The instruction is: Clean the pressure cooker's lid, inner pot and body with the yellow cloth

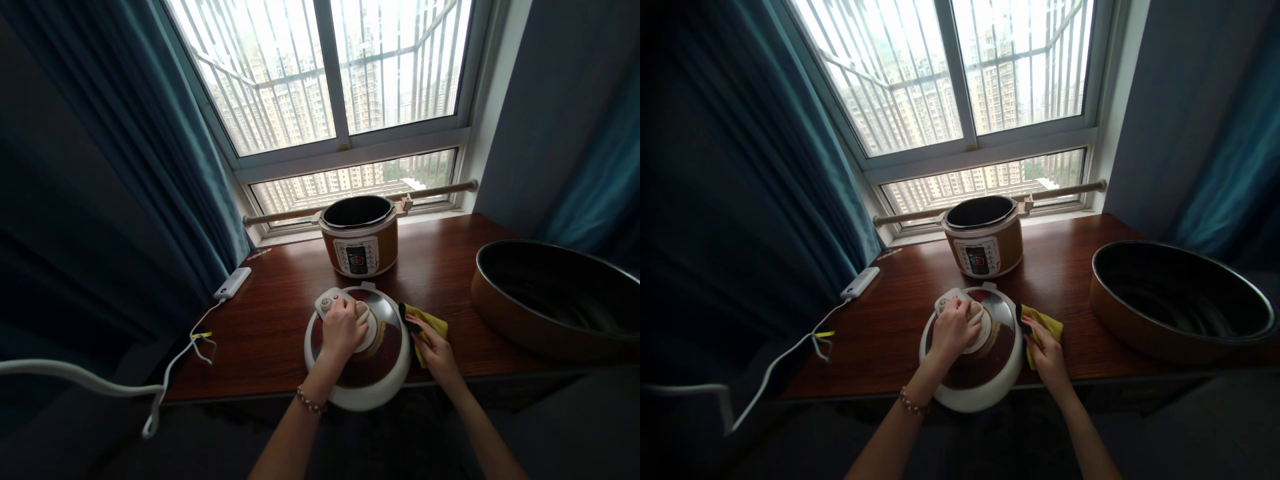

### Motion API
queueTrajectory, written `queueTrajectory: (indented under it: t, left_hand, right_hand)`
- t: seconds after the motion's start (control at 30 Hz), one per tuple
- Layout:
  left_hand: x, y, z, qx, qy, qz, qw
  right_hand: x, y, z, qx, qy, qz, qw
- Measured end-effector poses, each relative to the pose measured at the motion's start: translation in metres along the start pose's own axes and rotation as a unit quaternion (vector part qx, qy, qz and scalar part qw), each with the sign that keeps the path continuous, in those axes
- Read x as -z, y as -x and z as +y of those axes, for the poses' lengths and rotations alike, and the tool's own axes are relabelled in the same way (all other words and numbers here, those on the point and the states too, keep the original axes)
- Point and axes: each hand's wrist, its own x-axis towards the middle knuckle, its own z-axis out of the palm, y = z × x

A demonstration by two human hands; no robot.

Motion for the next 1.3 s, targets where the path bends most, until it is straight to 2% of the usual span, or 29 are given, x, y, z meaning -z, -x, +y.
queueTrajectory:
  t: [0.17, 0.33, 0.5, 0.73, 0.87, 1.03, 1.3]
  left_hand:
    - [0.004, -0.005, -0.026, 0.020, 0.002, 0.040, 0.999]
    - [0.025, -0.009, -0.076, 0.082, -0.007, 0.077, 0.994]
    - [0.041, -0.011, -0.129, 0.157, -0.063, 0.104, 0.980]
    - [0.043, -0.014, -0.197, 0.244, -0.128, 0.107, 0.955]
    - [0.040, -0.012, -0.228, 0.277, -0.138, 0.105, 0.945]
    - [0.039, -0.010, -0.246, 0.289, -0.138, 0.100, 0.942]
    - [0.033, -0.018, -0.252, 0.308, -0.133, 0.048, 0.941]
  right_hand:
    - [0.000, 0.000, 0.000, -0.005, -0.004, -0.001, 1.000]
    - [-0.001, 0.000, 0.000, -0.002, -0.001, -0.001, 1.000]
    - [-0.002, 0.000, -0.001, -0.002, -0.003, 0.000, 1.000]
    - [-0.003, 0.001, -0.002, -0.005, 0.014, -0.006, 1.000]
    - [-0.003, 0.001, -0.002, 0.001, 0.026, -0.008, 1.000]
    - [-0.003, 0.000, -0.002, 0.004, 0.035, -0.011, 0.999]
    - [-0.004, 0.000, -0.006, -0.011, 0.031, -0.011, 0.999]
